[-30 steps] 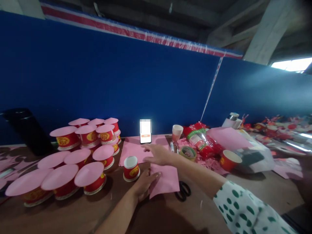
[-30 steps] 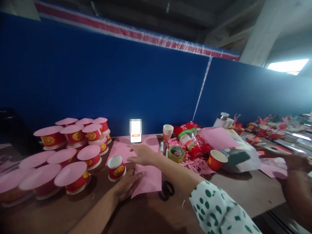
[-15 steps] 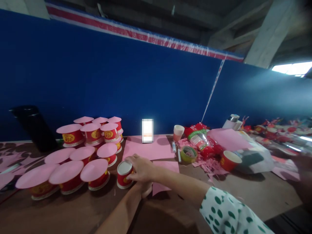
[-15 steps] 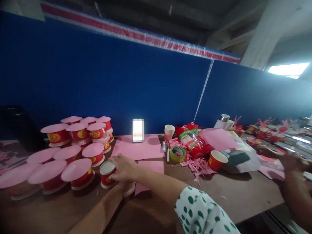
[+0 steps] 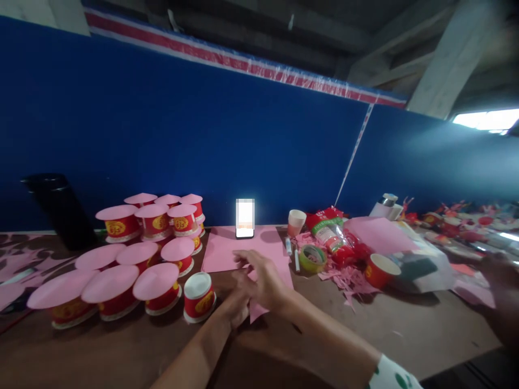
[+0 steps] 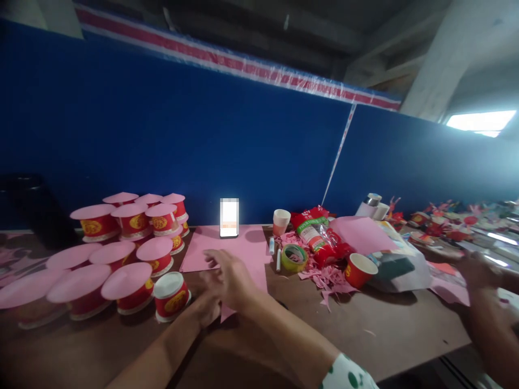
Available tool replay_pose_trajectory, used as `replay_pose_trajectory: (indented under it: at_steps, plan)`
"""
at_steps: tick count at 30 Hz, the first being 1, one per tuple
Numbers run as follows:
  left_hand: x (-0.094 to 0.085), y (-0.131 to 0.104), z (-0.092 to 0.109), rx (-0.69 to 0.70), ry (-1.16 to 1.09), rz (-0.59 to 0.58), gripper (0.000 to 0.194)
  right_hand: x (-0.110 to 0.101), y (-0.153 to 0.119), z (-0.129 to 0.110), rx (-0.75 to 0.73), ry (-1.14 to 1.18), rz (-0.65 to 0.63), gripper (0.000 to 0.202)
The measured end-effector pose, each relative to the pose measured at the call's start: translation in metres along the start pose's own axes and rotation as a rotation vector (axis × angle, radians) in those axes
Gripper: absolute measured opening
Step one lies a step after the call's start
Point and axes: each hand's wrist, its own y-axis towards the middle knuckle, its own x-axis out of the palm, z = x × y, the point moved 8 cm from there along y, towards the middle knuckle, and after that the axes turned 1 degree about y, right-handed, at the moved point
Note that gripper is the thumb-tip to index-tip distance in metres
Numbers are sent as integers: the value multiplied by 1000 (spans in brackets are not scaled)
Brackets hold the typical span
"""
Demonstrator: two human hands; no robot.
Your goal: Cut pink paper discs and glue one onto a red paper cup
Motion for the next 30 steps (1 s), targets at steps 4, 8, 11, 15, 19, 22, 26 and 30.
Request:
replay_pose_trajectory:
  at_steps: [4,8,11,15,19,22,26,30]
  plan:
    - [-6,1,4,68,-19,-19,28,-44,-28,40,88,-154,178,30]
    - [-28,10,6,129,-9,137,30,-62,-53,76,175,-377,218,24]
    - [-34,12,7,157,-2,142,27,-64,-65,84,180,-474,189,21]
    - [-34,9,8,146,27,134,29,-60,-72,96,249,-589,-22,19]
    - [-33,8,10,151,23,120,27,-73,-77,112,349,-635,-132,27]
    - [-38,10,8,130,20,162,23,-73,-84,125,406,-605,-281,38]
    - [-41,9,7,127,16,184,22,-69,-92,132,437,-541,-381,44]
    - [-37,6,9,131,19,174,20,-64,-93,129,411,-530,-361,37]
